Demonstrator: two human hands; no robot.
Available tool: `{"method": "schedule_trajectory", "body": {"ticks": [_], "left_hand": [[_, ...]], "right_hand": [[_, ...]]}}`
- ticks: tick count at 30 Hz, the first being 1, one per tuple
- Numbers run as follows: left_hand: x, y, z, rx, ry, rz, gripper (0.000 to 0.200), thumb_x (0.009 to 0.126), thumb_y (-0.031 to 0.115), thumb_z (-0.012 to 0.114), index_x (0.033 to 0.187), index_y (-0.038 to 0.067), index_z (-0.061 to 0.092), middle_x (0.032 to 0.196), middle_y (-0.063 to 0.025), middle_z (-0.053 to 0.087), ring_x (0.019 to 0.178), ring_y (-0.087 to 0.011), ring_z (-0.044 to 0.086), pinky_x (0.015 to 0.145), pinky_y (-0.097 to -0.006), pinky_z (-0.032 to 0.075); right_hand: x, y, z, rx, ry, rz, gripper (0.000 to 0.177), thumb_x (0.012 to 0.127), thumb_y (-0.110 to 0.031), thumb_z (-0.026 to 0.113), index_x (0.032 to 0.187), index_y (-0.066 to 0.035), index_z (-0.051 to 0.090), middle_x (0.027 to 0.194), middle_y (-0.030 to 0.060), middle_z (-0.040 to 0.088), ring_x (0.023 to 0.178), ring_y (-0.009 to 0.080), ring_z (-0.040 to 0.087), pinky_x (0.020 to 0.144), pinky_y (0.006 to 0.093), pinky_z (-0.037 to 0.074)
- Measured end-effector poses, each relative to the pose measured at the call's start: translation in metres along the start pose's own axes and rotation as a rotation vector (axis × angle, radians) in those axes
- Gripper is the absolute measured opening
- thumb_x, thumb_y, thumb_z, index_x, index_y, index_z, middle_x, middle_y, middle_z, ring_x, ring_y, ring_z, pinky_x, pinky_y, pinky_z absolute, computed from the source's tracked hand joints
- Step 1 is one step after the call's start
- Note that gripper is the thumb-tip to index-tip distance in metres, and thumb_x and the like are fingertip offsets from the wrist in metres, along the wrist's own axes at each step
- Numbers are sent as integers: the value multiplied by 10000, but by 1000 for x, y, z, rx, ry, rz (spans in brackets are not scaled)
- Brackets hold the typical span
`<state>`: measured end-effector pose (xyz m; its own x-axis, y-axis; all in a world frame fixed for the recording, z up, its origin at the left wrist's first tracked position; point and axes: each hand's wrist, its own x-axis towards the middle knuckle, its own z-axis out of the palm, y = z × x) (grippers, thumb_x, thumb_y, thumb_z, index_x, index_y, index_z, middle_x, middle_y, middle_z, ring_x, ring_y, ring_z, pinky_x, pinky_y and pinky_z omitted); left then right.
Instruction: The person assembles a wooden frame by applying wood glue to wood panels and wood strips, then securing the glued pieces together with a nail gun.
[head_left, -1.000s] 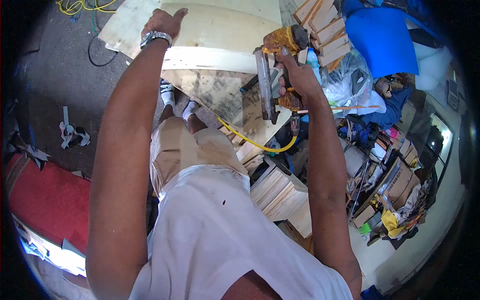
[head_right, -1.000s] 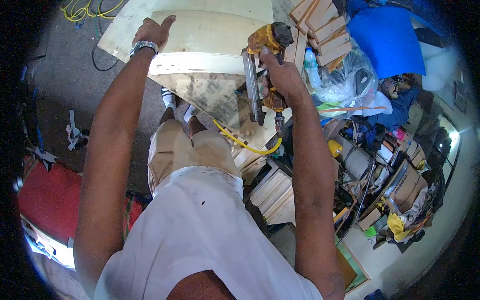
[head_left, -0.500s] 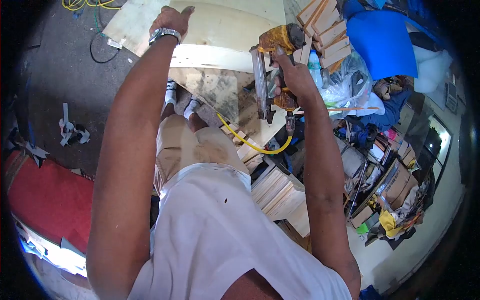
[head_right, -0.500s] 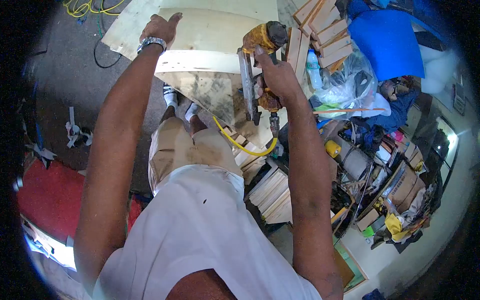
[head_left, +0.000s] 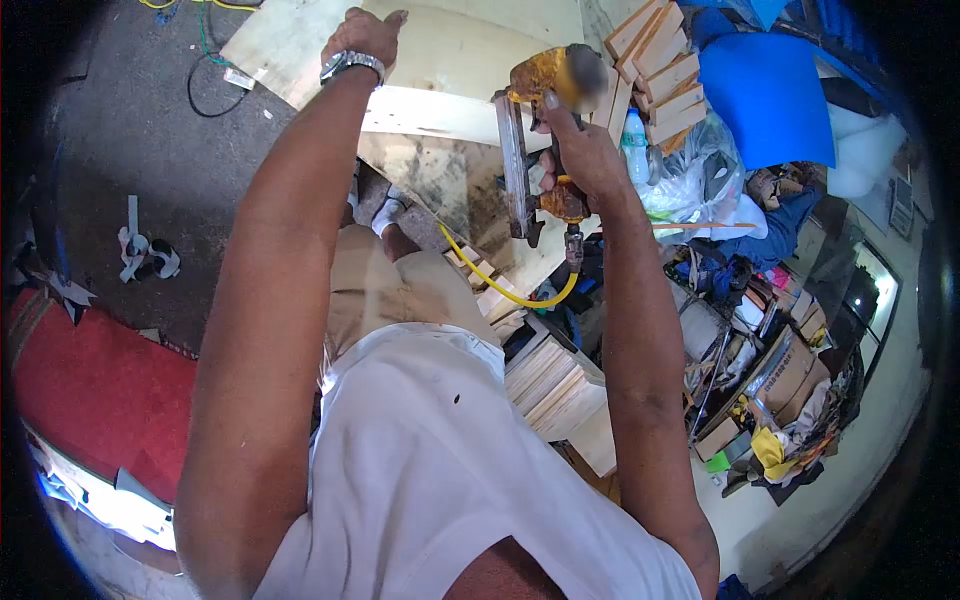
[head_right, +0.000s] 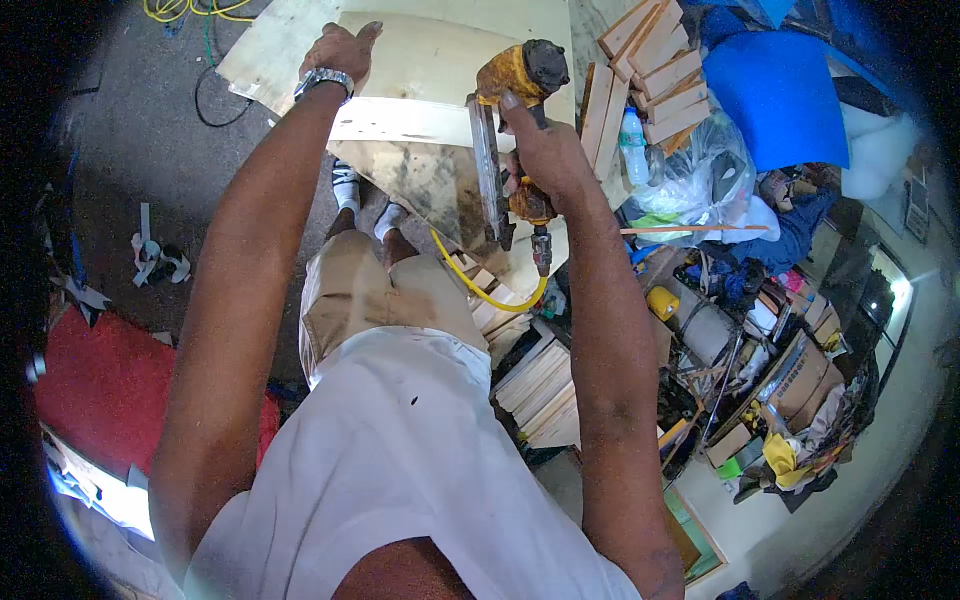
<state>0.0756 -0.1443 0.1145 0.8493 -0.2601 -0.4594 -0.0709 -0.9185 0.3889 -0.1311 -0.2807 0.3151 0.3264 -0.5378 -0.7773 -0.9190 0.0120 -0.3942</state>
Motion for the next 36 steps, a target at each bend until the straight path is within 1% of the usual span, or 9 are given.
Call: {"method": "schedule_trajectory", "body": {"ticks": [5,15,22,24,25,28,31,33,36], "left_hand": [[3,-5,-2,-141,-26,-13,766,897,652,421,1221,-40,469,1118,-296,625,1071,-399,620,923,-501,476],[-1,-2,-6,-99,-32,-24,708,933,605,379,1219,-35,484,1138,-276,625,1072,-396,618,919,-509,474],[18,-14,16,-126,6,1,551,979,431,370,1244,-40,474,1130,-268,627,1041,-377,632,908,-444,498],[35,-30,19,-69,72,144,465,931,440,472,959,8,641,927,-202,685,901,-360,664,822,-411,524],[32,-26,-2,-137,-69,132,467,910,450,506,856,18,674,838,-177,695,847,-353,669,789,-405,528],[85,-56,-1,-220,-464,249,568,875,526,529,814,-14,693,751,-191,676,809,-354,656,758,-403,518],[60,-50,-16,-582,-555,54,667,885,586,469,799,-41,678,717,-205,650,758,-329,651,729,-393,512],[65,-47,8,-298,-186,277,800,913,667,354,676,-47,627,649,-189,620,620,-285,621,728,-435,499],[58,-48,5,-303,-267,292,777,939,627,333,796,-56,676,711,-243,634,708,-335,633,796,-473,478]], "right_hand": [[0,-3,6,28,2,1,681,874,-623,544,948,48,636,619,63,552,512,158,555,511,314,464],[-1,-10,24,17,-37,-27,652,889,-603,534,953,39,627,597,69,570,481,160,552,495,315,448],[-5,-5,25,110,-68,35,593,895,-569,550,1060,-2,601,612,71,565,475,175,557,499,315,480],[2,5,22,121,-76,-10,577,873,-552,589,992,12,610,647,80,588,478,174,575,475,303,486],[3,5,20,115,-67,-47,577,850,-550,621,913,23,623,666,78,593,483,168,582,464,291,478],[-14,-5,26,159,-80,-35,513,875,-500,618,964,6,606,645,82,610,473,143,568,465,284,475],[-16,-5,34,160,-45,-21,493,878,-489,618,998,-12,593,651,83,623,467,147,564,455,288,467],[-17,-13,42,179,-36,-20,441,885,-450,623,1003,-26,590,637,73,614,463,151,554,451,294,450],[-20,-15,51,188,-11,7,424,893,-442,622,970,-26,583,611,64,580,462,151,543,463,288,437]]}}
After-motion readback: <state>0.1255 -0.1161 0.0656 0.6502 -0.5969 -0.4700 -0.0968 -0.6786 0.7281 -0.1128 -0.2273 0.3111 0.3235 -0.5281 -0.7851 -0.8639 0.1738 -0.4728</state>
